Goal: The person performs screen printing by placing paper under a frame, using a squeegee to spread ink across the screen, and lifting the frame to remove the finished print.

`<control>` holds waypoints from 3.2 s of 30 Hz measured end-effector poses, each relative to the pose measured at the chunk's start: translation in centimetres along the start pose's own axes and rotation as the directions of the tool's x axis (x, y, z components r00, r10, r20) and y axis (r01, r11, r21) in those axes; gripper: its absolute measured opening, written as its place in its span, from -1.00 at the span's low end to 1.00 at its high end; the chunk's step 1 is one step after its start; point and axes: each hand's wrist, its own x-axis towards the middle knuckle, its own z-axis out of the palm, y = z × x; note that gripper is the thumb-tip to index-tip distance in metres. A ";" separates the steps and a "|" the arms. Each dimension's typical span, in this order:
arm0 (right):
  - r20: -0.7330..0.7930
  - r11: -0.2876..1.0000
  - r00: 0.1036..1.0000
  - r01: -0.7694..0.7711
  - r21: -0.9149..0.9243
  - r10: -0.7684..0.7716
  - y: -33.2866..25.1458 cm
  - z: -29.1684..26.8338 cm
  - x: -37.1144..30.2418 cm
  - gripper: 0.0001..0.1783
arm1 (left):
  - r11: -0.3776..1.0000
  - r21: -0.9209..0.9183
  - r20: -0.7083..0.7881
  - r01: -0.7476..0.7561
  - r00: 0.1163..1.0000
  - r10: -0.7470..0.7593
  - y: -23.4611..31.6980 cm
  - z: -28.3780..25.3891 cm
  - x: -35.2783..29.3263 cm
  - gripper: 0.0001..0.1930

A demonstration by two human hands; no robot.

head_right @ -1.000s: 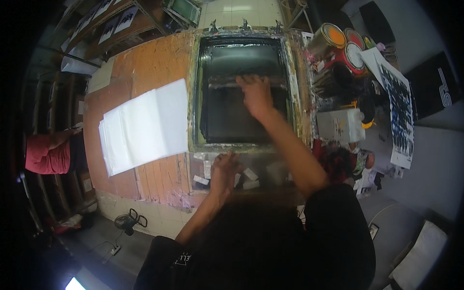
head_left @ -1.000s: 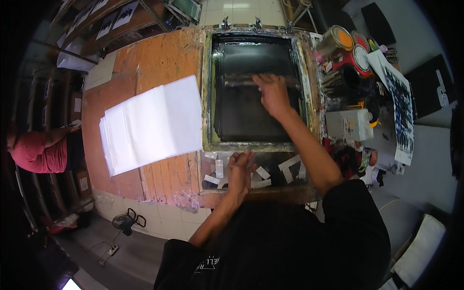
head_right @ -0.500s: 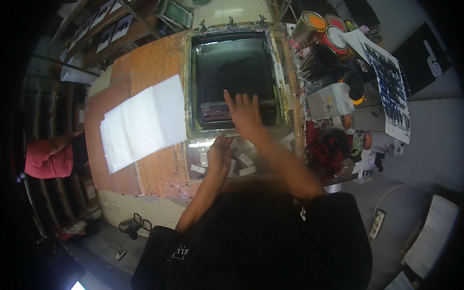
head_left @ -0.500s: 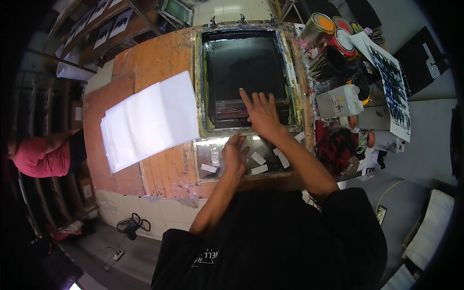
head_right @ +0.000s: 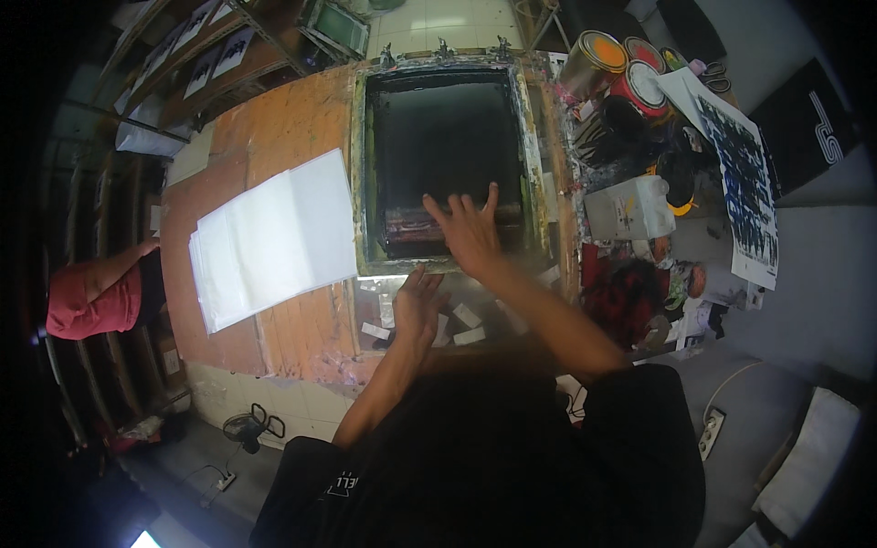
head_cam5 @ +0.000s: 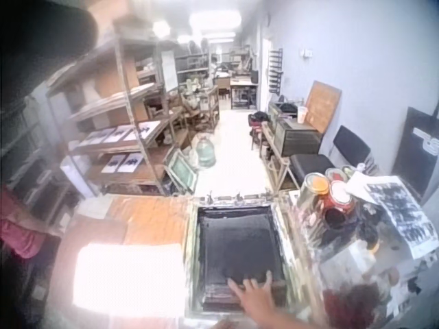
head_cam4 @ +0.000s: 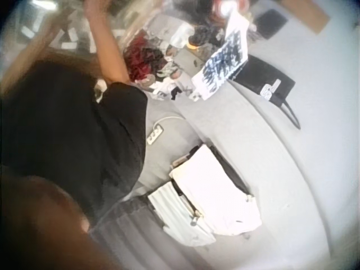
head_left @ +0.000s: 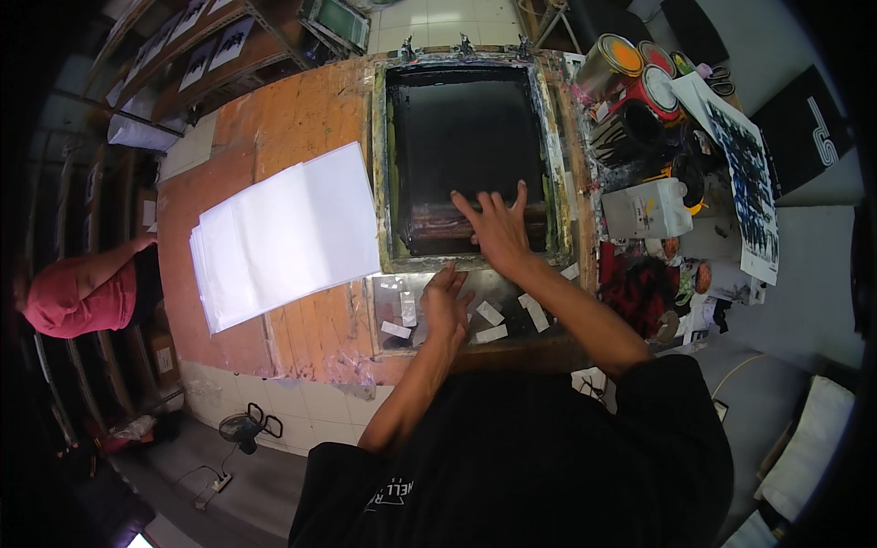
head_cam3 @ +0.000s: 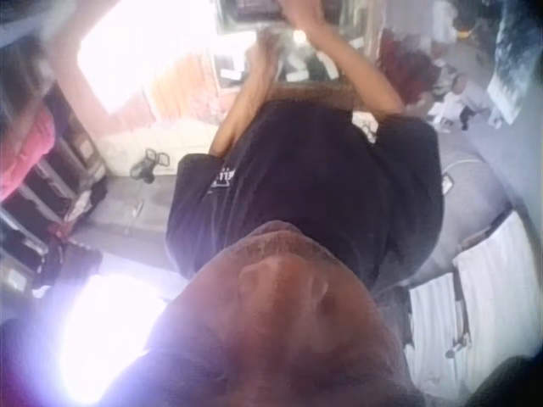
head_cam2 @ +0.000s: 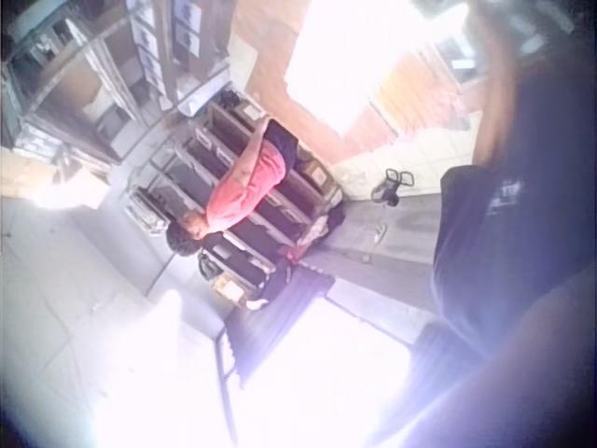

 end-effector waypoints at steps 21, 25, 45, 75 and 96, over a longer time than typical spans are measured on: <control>-0.095 0.998 0.995 -0.032 -0.054 0.027 11.9 -0.6 24.8 -0.07 | 0.999 -0.051 -0.066 -0.011 0.998 0.008 0.6 0.3 -0.9 -0.71; 0.260 0.987 0.965 -0.056 0.150 0.015 11.6 -3.5 23.3 -0.11 | 0.998 -0.052 -0.073 -0.026 0.997 0.022 0.6 0.1 -1.3 -0.67; -0.737 0.968 0.645 0.247 -0.051 -0.204 1.2 -19.7 5.3 -0.58 | 0.661 0.348 0.408 -0.665 0.742 0.531 13.2 5.3 -1.1 -0.83; -0.595 0.939 0.803 0.218 0.266 -0.018 3.1 -32.8 18.9 -0.72 | 0.641 0.673 -0.011 -0.369 0.862 0.507 31.9 -13.0 9.4 -0.81; -0.533 0.920 0.841 0.132 0.369 0.093 1.0 -32.5 16.5 -0.71 | -0.064 0.936 0.253 -0.346 0.536 0.805 10.4 -9.2 5.7 -0.83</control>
